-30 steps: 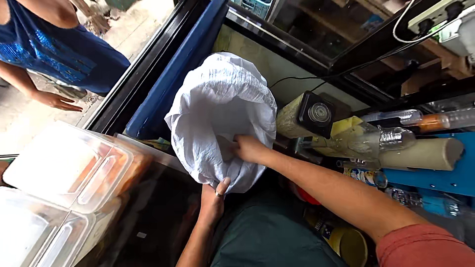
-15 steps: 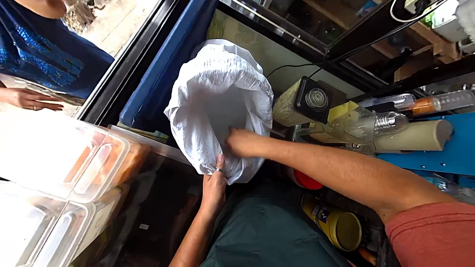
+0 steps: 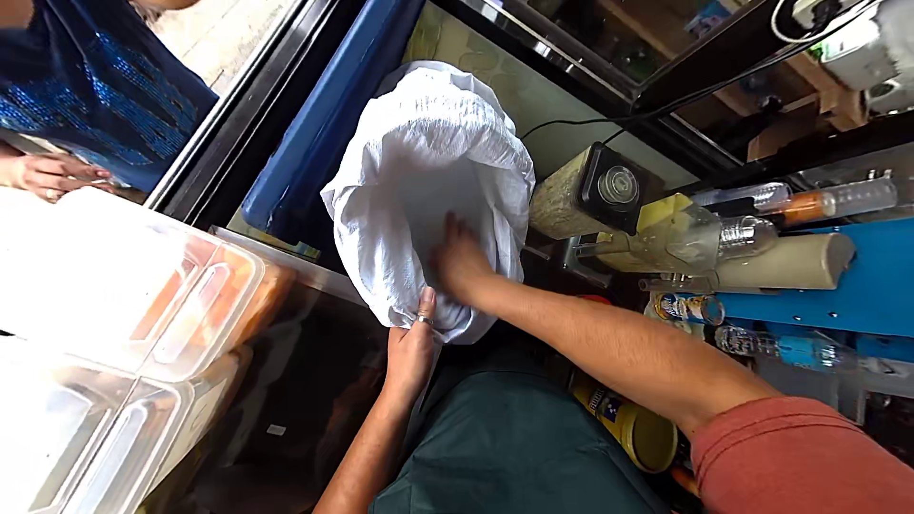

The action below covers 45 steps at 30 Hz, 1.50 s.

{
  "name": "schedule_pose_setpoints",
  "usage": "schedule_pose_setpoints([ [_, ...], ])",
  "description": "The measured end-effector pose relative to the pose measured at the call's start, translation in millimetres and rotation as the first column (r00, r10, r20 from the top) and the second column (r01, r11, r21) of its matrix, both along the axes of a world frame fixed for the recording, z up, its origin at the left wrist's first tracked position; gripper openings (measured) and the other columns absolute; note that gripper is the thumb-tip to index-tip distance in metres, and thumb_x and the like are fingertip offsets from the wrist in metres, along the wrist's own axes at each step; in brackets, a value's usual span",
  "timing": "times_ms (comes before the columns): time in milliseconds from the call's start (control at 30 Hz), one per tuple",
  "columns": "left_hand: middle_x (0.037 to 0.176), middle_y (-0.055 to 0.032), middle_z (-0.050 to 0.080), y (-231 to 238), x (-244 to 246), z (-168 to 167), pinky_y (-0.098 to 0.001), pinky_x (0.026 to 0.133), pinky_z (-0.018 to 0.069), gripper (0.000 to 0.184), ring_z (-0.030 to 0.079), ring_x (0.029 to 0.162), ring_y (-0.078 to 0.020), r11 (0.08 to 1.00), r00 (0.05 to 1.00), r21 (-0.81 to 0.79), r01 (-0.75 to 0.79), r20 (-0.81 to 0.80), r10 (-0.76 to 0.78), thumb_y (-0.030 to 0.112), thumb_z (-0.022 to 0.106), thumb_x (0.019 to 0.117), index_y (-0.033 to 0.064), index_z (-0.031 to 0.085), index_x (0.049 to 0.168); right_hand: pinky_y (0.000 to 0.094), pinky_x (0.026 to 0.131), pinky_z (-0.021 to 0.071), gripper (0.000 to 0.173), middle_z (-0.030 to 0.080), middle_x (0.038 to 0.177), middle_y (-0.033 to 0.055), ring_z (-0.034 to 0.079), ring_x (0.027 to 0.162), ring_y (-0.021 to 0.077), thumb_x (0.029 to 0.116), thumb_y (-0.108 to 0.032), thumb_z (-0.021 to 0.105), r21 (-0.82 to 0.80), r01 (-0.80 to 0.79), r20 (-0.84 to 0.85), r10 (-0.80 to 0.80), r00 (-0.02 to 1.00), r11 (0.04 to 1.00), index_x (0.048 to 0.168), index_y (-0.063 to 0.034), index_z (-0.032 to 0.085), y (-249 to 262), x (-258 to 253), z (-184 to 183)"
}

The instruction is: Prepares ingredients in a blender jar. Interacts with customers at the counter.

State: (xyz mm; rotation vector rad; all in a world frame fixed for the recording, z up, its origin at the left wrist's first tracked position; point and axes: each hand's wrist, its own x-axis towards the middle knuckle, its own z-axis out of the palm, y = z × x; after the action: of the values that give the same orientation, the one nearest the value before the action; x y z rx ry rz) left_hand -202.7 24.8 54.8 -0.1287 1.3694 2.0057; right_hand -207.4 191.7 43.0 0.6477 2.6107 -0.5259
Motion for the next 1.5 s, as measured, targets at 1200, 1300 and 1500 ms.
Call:
schedule_pose_setpoints([
  [1200, 0.094, -0.0083, 0.075, -32.2, 0.1, -8.1, -0.0333, 0.086, 0.0613, 0.015, 0.073, 0.088, -0.0121, 0.996, 0.959, 0.036, -0.083, -0.269, 0.09, 0.002, 0.07, 0.0916, -0.0043, 0.07, 0.105, 0.0719, 0.096, 0.046, 0.044, 0.064, 0.118, 0.0341, 0.061, 0.116, 0.0505, 0.1005, -0.034, 0.062, -0.152, -0.133, 0.038, 0.14, 0.989, 0.979, 0.116, 0.0071, 0.067, 11.3, 5.7, -19.3],
  [1300, 0.097, -0.0133, 0.074, -27.2, -6.9, -11.1, -0.036, 0.089, 0.0586, 0.02, 0.071, 0.092, -0.0152, 0.997, 0.935, 0.007, -0.076, -0.347, 0.073, 0.005, 0.072, 0.091, -0.007, 0.069, 0.107, 0.0665, 0.109, 0.041, 0.053, 0.058, 0.134, 0.0337, 0.055, 0.129, 0.0466, 0.0911, -0.017, 0.07, -0.291, -0.221, -0.073, 0.209, 0.975, 0.931, 0.135, 0.0096, 0.056, 8.4, -0.5, -23.6],
  [1500, 0.096, -0.0172, 0.072, -27.5, -2.2, -12.8, -0.0423, 0.087, 0.0567, 0.022, 0.07, 0.092, -0.0223, 0.992, 0.911, -0.121, -0.034, -0.412, -0.019, 0.01, 0.072, 0.0911, -0.0079, 0.069, 0.103, 0.0638, 0.111, 0.0391, 0.062, 0.058, 0.131, 0.0384, 0.054, 0.129, 0.0499, 0.0851, -0.019, 0.077, -0.217, -0.419, -0.157, 0.392, 0.907, 0.882, 0.13, 0.0175, 0.055, 9.7, 2.2, -48.1],
])
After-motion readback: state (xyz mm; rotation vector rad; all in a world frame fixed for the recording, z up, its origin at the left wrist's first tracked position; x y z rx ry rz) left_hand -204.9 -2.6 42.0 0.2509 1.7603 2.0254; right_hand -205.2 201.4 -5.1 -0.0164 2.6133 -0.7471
